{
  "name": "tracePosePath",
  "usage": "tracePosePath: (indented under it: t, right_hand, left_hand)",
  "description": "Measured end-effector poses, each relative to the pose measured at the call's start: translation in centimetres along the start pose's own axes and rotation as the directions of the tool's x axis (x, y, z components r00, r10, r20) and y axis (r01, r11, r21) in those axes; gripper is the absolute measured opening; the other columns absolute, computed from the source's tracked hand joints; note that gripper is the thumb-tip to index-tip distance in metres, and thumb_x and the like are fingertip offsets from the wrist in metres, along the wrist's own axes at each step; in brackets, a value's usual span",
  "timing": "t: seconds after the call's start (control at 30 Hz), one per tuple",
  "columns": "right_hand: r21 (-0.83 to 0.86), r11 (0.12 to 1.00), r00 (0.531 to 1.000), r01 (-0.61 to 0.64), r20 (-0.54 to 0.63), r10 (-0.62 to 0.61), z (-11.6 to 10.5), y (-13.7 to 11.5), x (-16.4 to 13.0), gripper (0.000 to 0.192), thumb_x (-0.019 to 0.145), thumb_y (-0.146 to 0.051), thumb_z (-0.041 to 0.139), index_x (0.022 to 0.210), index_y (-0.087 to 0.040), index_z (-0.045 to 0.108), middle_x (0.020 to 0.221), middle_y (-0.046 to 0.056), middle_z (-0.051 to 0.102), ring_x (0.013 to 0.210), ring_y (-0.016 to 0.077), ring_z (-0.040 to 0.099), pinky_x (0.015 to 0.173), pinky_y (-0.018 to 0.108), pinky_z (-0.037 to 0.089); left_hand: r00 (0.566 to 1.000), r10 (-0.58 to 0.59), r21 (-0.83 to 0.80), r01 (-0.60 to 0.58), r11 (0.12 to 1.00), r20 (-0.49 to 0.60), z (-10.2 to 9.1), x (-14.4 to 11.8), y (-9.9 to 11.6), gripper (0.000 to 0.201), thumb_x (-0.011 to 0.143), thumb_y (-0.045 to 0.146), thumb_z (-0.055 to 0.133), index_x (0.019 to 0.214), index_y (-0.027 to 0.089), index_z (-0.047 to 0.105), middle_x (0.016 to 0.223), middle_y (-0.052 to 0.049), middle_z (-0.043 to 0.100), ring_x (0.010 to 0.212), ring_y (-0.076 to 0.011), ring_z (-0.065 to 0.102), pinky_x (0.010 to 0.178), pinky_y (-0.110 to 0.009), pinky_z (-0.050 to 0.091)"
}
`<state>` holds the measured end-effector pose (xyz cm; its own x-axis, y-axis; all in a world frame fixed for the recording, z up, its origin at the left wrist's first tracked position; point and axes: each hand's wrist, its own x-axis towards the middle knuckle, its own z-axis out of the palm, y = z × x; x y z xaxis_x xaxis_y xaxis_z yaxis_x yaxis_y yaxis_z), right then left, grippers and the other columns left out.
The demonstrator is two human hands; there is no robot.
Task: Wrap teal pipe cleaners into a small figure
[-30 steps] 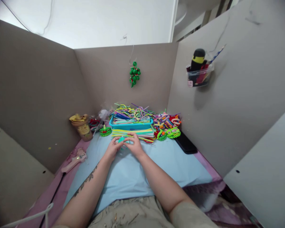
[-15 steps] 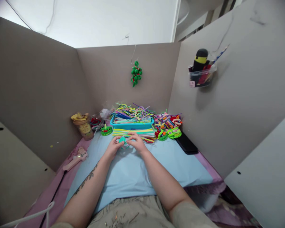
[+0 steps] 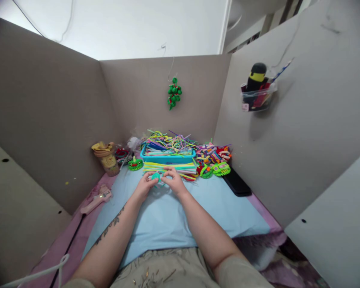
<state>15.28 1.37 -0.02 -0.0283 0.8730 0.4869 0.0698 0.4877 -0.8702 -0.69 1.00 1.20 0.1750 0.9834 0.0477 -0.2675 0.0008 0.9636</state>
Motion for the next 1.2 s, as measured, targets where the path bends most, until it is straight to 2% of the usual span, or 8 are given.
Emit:
tracePosePath:
  t: [0.23,0.53,0.7,1.0,1.07,1.1,1.13,1.2]
  right_hand:
    - [-0.055,0.998,0.993,-0.038,-0.113,0.032,-0.1,0.4,0.2,0.017,0.066,-0.034,0.066,0.064,-0.019,0.06,0.111,0.006,0.047,0.112,0.0224,0.046,0.099,0.036,0.03]
    - [-0.005,0.992,0.991,-0.125,-0.045,0.124,-0.1,1.7,0.5,0.016,0.064,-0.033,0.066,0.066,-0.019,0.06,0.122,0.007,0.042,0.114,0.0233,0.044,0.091,0.034,0.037]
    - [-0.038,0.989,0.99,-0.143,-0.008,0.143,-0.4,0.9,0.6,0.016,0.065,-0.035,0.064,0.068,-0.02,0.062,0.113,0.007,0.052,0.121,0.025,0.038,0.092,0.037,0.036]
    - [-0.03,0.991,0.989,-0.129,0.072,0.131,-0.3,1.0,0.6,0.028,0.071,-0.045,0.061,0.061,-0.019,0.062,0.112,0.008,0.054,0.114,0.0235,0.047,0.096,0.038,0.034]
    - [-0.031,0.994,0.994,-0.109,0.028,0.11,-0.3,1.2,0.7,0.03,0.072,-0.046,0.06,0.062,-0.019,0.061,0.115,0.008,0.052,0.113,0.0228,0.047,0.095,0.036,0.034]
    - [-0.037,0.994,0.995,-0.1,-0.018,0.1,-0.3,1.3,0.7,0.03,0.073,-0.047,0.059,0.063,-0.019,0.061,0.115,0.008,0.051,0.112,0.0223,0.047,0.095,0.036,0.035]
    - [-0.045,0.995,0.993,-0.094,-0.074,0.09,-0.2,1.4,0.8,0.031,0.074,-0.048,0.057,0.063,-0.019,0.06,0.114,0.008,0.051,0.111,0.0218,0.047,0.095,0.035,0.035]
    - [-0.056,0.995,0.978,-0.084,-0.197,0.071,-0.1,1.5,0.9,0.032,0.076,-0.048,0.054,0.064,-0.018,0.059,0.112,0.009,0.051,0.109,0.0211,0.048,0.095,0.034,0.034]
  left_hand:
    - [0.996,0.007,0.011,-0.008,1.0,0.089,0.3,-0.2,-0.1,0.047,0.053,0.031,0.078,0.089,0.017,0.052,0.064,0.001,0.062,0.054,-0.0113,0.055,0.053,-0.021,0.038]
    - [0.992,-0.003,0.053,-0.004,0.999,0.129,0.2,-0.4,-0.3,0.047,0.055,0.031,0.077,0.091,0.018,0.049,0.065,0.001,0.064,0.052,-0.0114,0.056,0.052,-0.021,0.04]
    - [0.981,-0.041,0.066,0.029,0.997,0.189,0.4,-0.6,-0.3,0.05,0.053,0.034,0.078,0.091,0.018,0.049,0.062,0.001,0.063,0.051,-0.0121,0.056,0.053,-0.022,0.042]
    - [0.977,0.007,0.066,-0.022,0.998,0.214,0.0,-0.1,-0.8,0.048,0.058,0.031,0.075,0.097,0.017,0.049,0.07,-0.002,0.064,0.058,-0.0135,0.058,0.058,-0.024,0.043]
    - [0.988,0.091,0.095,-0.103,0.99,0.129,0.1,0.1,-0.9,0.05,0.059,0.03,0.075,0.099,0.018,0.05,0.078,-0.003,0.063,0.065,-0.0142,0.059,0.062,-0.025,0.044]
    - [0.985,0.168,0.124,-0.172,0.977,0.04,0.1,0.1,-0.9,0.05,0.058,0.029,0.076,0.1,0.018,0.051,0.084,-0.005,0.063,0.071,-0.0147,0.059,0.065,-0.025,0.044]
    - [0.964,0.258,0.165,-0.245,0.955,-0.065,0.2,0.1,-0.9,0.05,0.057,0.028,0.076,0.1,0.019,0.052,0.09,-0.005,0.062,0.076,-0.0149,0.059,0.067,-0.024,0.043]
    - [0.885,0.403,0.259,-0.342,0.903,-0.234,0.4,0.1,-0.9,0.047,0.058,0.027,0.076,0.098,0.02,0.054,0.093,-0.005,0.06,0.08,-0.0141,0.058,0.07,-0.023,0.042]
